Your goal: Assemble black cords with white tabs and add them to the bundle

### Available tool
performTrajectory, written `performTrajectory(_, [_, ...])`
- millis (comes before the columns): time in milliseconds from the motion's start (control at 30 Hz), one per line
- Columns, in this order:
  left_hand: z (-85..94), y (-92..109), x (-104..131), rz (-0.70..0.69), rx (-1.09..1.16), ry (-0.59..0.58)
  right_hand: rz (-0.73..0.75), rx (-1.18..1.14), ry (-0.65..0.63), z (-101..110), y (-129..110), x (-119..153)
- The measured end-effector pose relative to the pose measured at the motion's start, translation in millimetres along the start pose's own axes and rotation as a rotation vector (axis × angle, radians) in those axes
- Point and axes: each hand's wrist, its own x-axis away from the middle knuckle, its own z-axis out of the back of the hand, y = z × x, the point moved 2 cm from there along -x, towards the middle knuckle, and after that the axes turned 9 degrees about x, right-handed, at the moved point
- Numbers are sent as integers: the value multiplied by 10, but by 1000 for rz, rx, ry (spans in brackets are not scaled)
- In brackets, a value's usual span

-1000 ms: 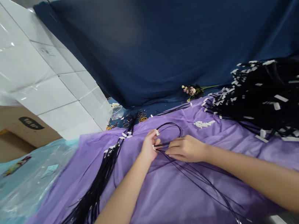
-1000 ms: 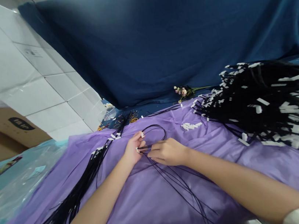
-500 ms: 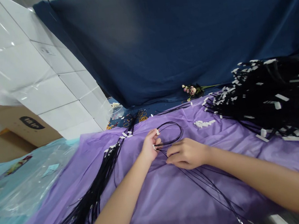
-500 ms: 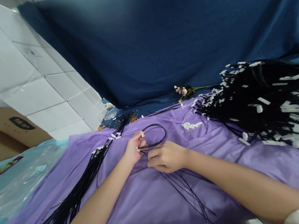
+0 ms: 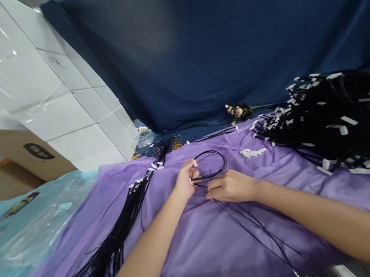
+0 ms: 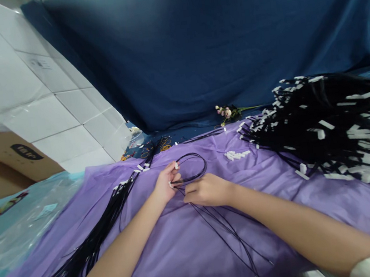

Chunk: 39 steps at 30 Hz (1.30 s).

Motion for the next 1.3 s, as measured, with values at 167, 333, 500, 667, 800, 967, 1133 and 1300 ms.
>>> performTrajectory(167, [16, -8, -14, 7, -7, -9, -8, -5, 61, -6, 39, 18])
performTrajectory(333, [11, -1, -13, 6, -9, 3, -33, -22, 69, -14, 67, 25])
performTrajectory(500, [-1, -4, -4, 21, -11, 10, -54, -34, 60, -21, 78, 28])
performTrajectory(667, [17, -9, -13, 16, -21, -10, -90, -114, 88, -26, 90, 40])
performTrajectory(800, [-8, -3, 1, 29, -10, -4, -230, -340, 214, 4, 108, 21])
performTrajectory(967, [-65, 13, 35, 19, 21, 11, -668, -784, 399, -4, 208, 12])
performTrajectory(1133, [-61, 13, 33, 21, 27, 18, -1011, -1078, 676, 4, 388, 60])
performTrajectory(1300, [-54, 7, 22, 13, 17, 34, -1213, -1242, 882, 51, 523, 117])
